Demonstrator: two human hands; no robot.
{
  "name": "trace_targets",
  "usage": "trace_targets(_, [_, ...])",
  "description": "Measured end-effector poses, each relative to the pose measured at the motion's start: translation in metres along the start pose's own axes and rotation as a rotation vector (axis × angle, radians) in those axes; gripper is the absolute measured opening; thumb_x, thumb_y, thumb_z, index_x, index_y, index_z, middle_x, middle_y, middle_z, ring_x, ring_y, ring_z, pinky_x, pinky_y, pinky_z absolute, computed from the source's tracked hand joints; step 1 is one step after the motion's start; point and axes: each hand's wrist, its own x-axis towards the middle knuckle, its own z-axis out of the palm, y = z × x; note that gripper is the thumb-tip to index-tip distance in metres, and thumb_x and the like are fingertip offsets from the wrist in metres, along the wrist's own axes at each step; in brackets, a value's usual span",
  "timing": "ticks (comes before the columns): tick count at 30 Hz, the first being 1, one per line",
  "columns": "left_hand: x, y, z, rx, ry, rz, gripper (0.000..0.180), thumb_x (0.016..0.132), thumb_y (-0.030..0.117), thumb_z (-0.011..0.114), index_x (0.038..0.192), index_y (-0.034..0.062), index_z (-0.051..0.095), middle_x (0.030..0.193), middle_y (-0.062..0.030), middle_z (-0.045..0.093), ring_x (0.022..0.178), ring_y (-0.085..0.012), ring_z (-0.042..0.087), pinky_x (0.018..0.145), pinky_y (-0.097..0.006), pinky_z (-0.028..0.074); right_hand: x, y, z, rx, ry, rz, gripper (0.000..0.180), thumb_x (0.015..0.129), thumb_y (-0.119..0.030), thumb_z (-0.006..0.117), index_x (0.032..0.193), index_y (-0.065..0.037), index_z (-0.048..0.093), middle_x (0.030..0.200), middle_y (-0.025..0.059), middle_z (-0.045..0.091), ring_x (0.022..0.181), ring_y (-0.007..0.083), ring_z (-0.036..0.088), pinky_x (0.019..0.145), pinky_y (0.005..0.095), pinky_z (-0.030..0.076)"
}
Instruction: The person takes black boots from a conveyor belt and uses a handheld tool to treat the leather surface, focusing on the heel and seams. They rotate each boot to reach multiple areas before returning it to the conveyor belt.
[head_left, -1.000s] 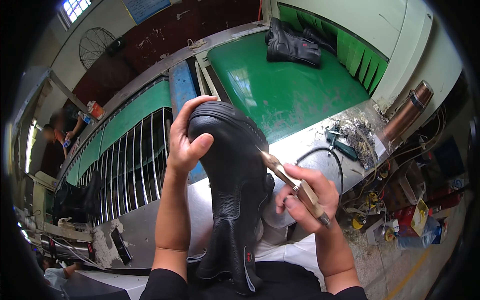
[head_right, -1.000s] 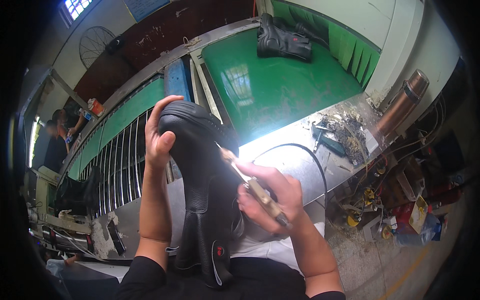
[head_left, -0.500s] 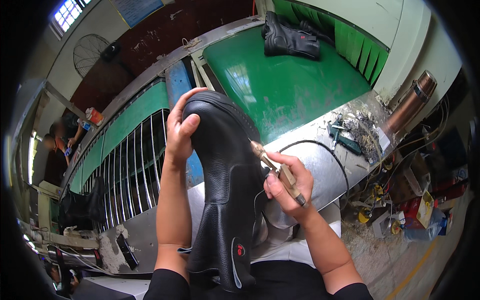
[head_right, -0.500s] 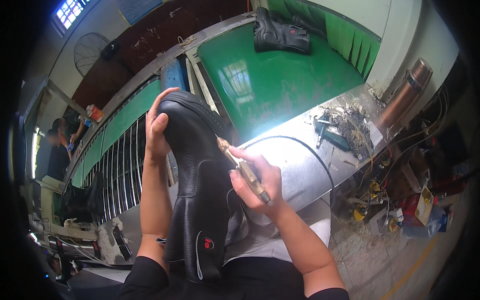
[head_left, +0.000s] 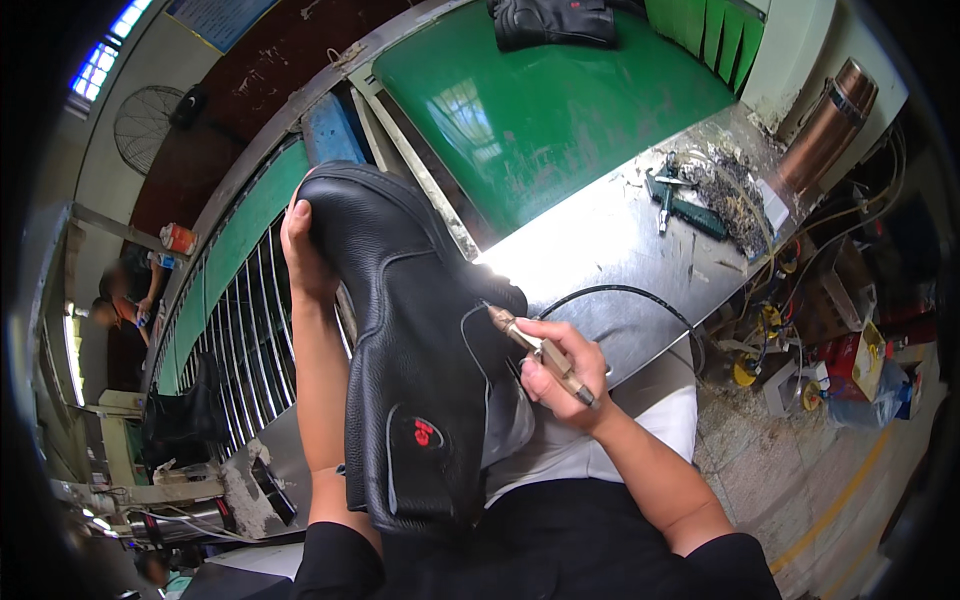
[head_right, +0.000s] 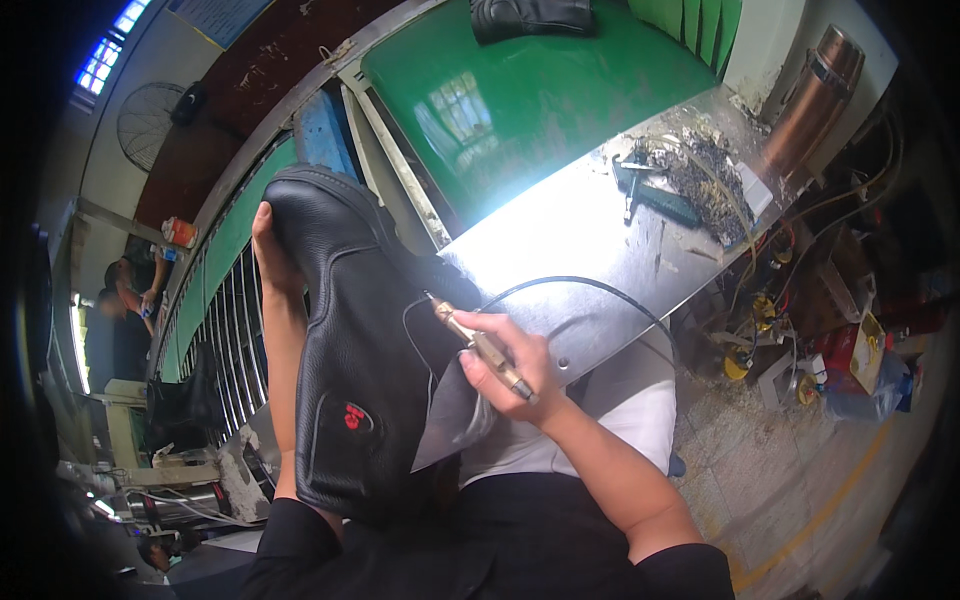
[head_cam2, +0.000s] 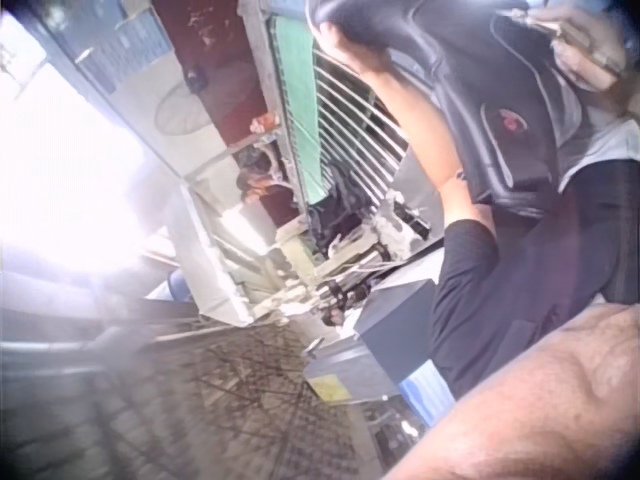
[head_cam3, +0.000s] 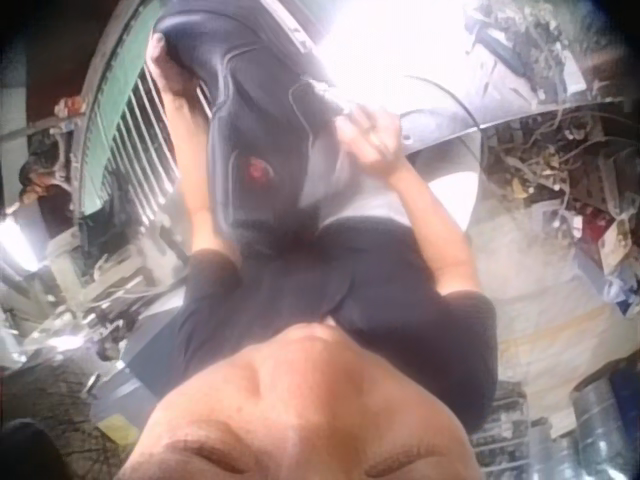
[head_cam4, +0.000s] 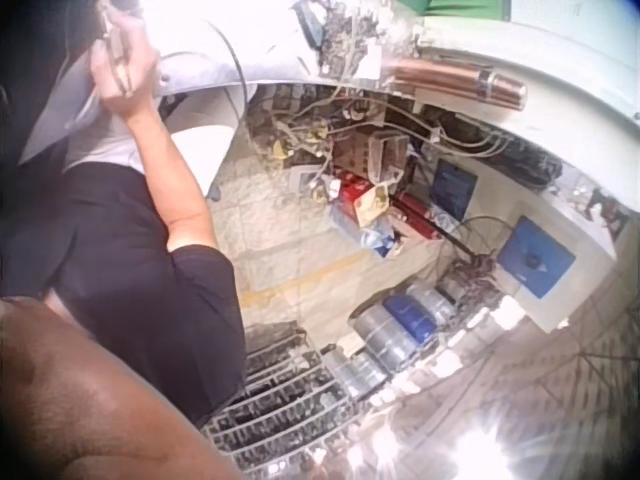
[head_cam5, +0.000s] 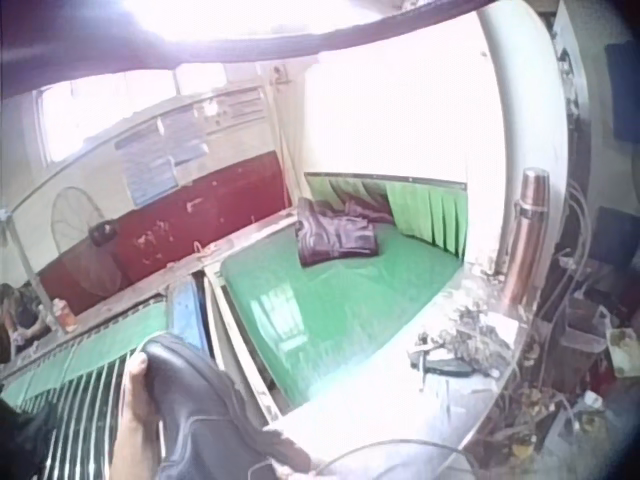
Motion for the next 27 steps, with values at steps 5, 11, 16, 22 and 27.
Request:
trace_targets(5, [-0.015,-0.03,-0.031,-0.152,0.17,-0.092,0.049,0.091,0.043,0.053,0.113,-0.0009,0.059,0.104,-0.0128,0.066,0.092,-0.0238,0.067,0.083,-0.038,0.055,-0.006,-0.003,-0.008,0.201,0.045,0.142,0.035,0.092,-0.005,0.052,0.127,0.003,0.051,0.072,0.0046,0.054,0.052,0.0085,0.049,0.05,0.0243,0.042])
trace_targets(11, [-0.108,-0.019,-0.035,-0.169,0.415,-0.257,0.046,0.095,0.043,0.052,0.116,0.0024,0.058,0.106,-0.0104,0.067,0.09,-0.0211,0.067,0.082,-0.034,0.054,0.002,-0.004,0.009,0.371,0.065,0.261,0.036,0.093,-0.007,0.054,0.127,0.004,0.048,0.07,0.0039,0.053,0.052,0.0083,0.048,0.049,0.0236,0.041])
trace_targets(16, [-0.202,-0.025,-0.066,-0.053,0.562,-0.378,0.042,0.098,0.041,0.05,0.119,0.0057,0.058,0.107,-0.0062,0.069,0.091,-0.0169,0.067,0.078,-0.029,0.054,0.005,0.008,0.026,0.33,0.113,0.302,0.034,0.092,-0.012,0.059,0.125,-0.004,0.054,0.066,-0.0014,0.055,0.054,0.0055,0.05,0.05,0.0232,0.04])
trace_targets(22, [-0.304,-0.004,-0.007,0.023,0.726,-0.554,0.039,0.099,0.038,0.053,0.118,0.0046,0.057,0.106,-0.0057,0.069,0.086,-0.0147,0.067,0.067,-0.026,0.052,-0.007,0.008,0.036,0.233,0.114,0.276,0.037,0.09,-0.016,0.061,0.125,-0.004,0.053,0.063,-0.0005,0.055,0.055,0.0046,0.045,0.052,0.0231,0.036])
trace_targets(27, [-0.348,0.011,0.038,-0.086,0.47,-0.791,0.055,0.097,0.044,0.054,0.126,-0.0031,0.051,0.112,-0.0162,0.067,0.096,-0.0298,0.069,0.078,-0.036,0.06,-0.027,0.006,0.034,0.284,0.114,0.28,0.038,0.09,-0.013,0.061,0.125,-0.002,0.051,0.062,-0.0011,0.053,0.055,0.0044,0.045,0.051,0.023,0.036])
